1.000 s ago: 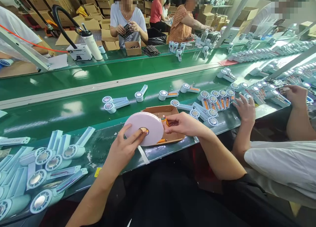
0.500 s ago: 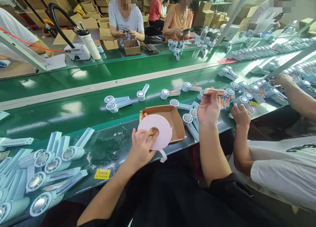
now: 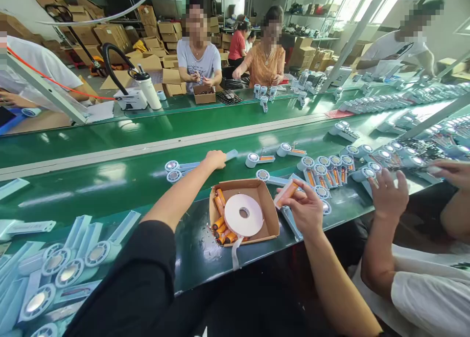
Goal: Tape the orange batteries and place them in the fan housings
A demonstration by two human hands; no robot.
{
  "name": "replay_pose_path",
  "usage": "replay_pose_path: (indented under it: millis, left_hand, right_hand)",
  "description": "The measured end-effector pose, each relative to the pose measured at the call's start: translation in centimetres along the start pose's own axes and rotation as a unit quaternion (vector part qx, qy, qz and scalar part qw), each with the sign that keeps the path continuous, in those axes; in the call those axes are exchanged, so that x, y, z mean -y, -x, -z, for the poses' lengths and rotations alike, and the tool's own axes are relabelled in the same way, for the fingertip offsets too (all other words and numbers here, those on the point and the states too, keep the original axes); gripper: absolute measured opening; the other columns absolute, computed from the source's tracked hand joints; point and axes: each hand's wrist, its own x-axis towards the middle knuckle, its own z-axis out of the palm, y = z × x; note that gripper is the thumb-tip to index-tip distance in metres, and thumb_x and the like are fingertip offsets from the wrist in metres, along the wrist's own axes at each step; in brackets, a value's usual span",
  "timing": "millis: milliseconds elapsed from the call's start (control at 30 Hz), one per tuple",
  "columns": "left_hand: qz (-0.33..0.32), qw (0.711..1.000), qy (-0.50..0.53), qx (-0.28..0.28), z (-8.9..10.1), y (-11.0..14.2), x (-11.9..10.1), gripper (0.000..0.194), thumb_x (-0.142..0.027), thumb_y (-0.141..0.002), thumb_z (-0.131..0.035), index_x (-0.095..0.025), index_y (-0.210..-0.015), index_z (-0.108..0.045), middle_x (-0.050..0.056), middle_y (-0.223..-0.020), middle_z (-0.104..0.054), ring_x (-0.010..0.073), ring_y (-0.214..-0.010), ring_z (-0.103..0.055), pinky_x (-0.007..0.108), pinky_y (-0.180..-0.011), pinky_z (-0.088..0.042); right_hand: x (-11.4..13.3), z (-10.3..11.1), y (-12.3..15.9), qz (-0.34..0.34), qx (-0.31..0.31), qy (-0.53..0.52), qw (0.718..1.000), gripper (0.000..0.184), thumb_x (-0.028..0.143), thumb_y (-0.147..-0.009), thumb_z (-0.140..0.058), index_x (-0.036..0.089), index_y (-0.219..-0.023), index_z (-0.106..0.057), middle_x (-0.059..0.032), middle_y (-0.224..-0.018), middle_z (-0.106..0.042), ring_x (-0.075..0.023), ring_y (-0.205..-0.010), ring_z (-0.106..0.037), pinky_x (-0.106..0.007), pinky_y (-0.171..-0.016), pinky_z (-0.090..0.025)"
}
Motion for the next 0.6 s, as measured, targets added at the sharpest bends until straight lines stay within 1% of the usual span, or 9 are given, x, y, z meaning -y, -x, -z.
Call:
replay_pose_path:
  millis: [67,133,200,267,300,333,433,500,600]
  left_hand:
    - [-0.043,0.998,-0.007,0.035,0.1,-0.5,0.9,0.033,-0.045,-0.100,-0.071,-0.018,-0.119,-0.072,0.010,-0.126,-0.072,0.0248,-0.117,-0.069,0.049,-0.104,-0.056]
    - [-0.082,0.995,-0.004,0.054,0.2,-0.6,1.9,0.025,-0.040,-0.097,-0.074,-0.018,-0.109,-0.074,0.009,-0.123,-0.074,0.0240,-0.116,-0.069,0.046,-0.103,-0.056]
    - [-0.114,0.992,0.009,0.056,0.4,-0.6,2.7,0.014,-0.032,-0.092,-0.075,-0.022,-0.101,-0.077,0.006,-0.124,-0.077,0.0223,-0.118,-0.069,0.037,-0.103,-0.054]
    - [-0.133,0.990,0.029,0.046,0.5,-0.5,3.3,0.013,-0.028,-0.089,-0.072,-0.026,-0.099,-0.080,0.001,-0.127,-0.078,0.0200,-0.118,-0.070,0.027,-0.099,-0.051]
    - [-0.136,0.989,0.039,0.036,0.5,-0.4,3.5,0.017,-0.028,-0.089,-0.069,-0.028,-0.102,-0.080,-0.001,-0.127,-0.079,0.0193,-0.116,-0.071,0.025,-0.096,-0.050]
    - [-0.134,0.990,0.048,0.025,0.4,-0.4,3.6,0.022,-0.030,-0.090,-0.066,-0.029,-0.106,-0.081,-0.001,-0.126,-0.079,0.0193,-0.114,-0.072,0.023,-0.094,-0.050]
    - [-0.117,0.991,0.066,-0.008,-0.2,-0.6,3.5,0.033,-0.036,-0.095,-0.057,-0.028,-0.119,-0.078,0.002,-0.117,-0.081,0.0216,-0.109,-0.073,0.026,-0.091,-0.050]
    - [-0.107,0.991,0.075,-0.021,-0.8,-0.9,3.2,0.034,-0.039,-0.096,-0.056,-0.028,-0.120,-0.077,0.003,-0.112,-0.082,0.0237,-0.108,-0.073,0.028,-0.091,-0.050]
    - [-0.101,0.990,0.092,-0.029,-1.3,-1.5,2.6,0.034,-0.044,-0.099,-0.056,-0.024,-0.119,-0.077,0.005,-0.109,-0.080,0.0251,-0.107,-0.073,0.035,-0.095,-0.052]
  right_hand:
    - [0.3,1.2,-1.6,0.010,-0.004,0.026,1.000,0.051,0.028,-0.067,-0.096,0.028,-0.113,-0.075,0.0008,-0.081,-0.083,-0.0302,-0.087,-0.084,-0.042,-0.072,-0.070]
    - [-0.2,1.1,-4.1,0.008,0.022,0.052,0.998,0.051,0.032,-0.068,-0.095,0.026,-0.115,-0.076,-0.0003,-0.085,-0.084,-0.0284,-0.088,-0.084,-0.042,-0.075,-0.070]
    - [-1.4,-0.5,-7.1,0.004,0.081,0.093,0.992,0.046,0.037,-0.072,-0.092,0.024,-0.114,-0.078,-0.0020,-0.091,-0.085,-0.0260,-0.089,-0.083,-0.042,-0.081,-0.069]
    - [-3.1,-3.1,-10.2,0.006,0.164,0.172,0.971,0.039,0.038,-0.078,-0.086,0.022,-0.114,-0.080,-0.0033,-0.096,-0.085,-0.0239,-0.089,-0.082,-0.040,-0.086,-0.067]
    - [-4.1,-4.7,-11.5,0.010,0.212,0.236,0.948,0.036,0.036,-0.083,-0.082,0.022,-0.116,-0.080,-0.0034,-0.097,-0.085,-0.0227,-0.090,-0.082,-0.037,-0.088,-0.065]
    - [-5.0,-6.2,-12.6,0.018,0.257,0.309,0.915,0.035,0.033,-0.087,-0.077,0.022,-0.120,-0.079,-0.0034,-0.099,-0.085,-0.0214,-0.091,-0.081,-0.035,-0.089,-0.064]
    - [-7.4,-9.9,-14.8,0.039,0.345,0.483,0.804,0.035,0.027,-0.097,-0.067,0.024,-0.131,-0.074,-0.0040,-0.104,-0.085,-0.0196,-0.096,-0.080,-0.030,-0.090,-0.059]
    - [-8.4,-11.1,-15.3,0.045,0.369,0.530,0.762,0.033,0.028,-0.097,-0.068,0.026,-0.130,-0.074,-0.0049,-0.105,-0.084,-0.0219,-0.098,-0.078,-0.030,-0.089,-0.057]
    - [-9.0,-11.4,-15.6,0.044,0.396,0.578,0.712,0.033,0.033,-0.096,-0.071,0.027,-0.129,-0.075,-0.0075,-0.106,-0.083,-0.0286,-0.101,-0.077,-0.033,-0.086,-0.055]
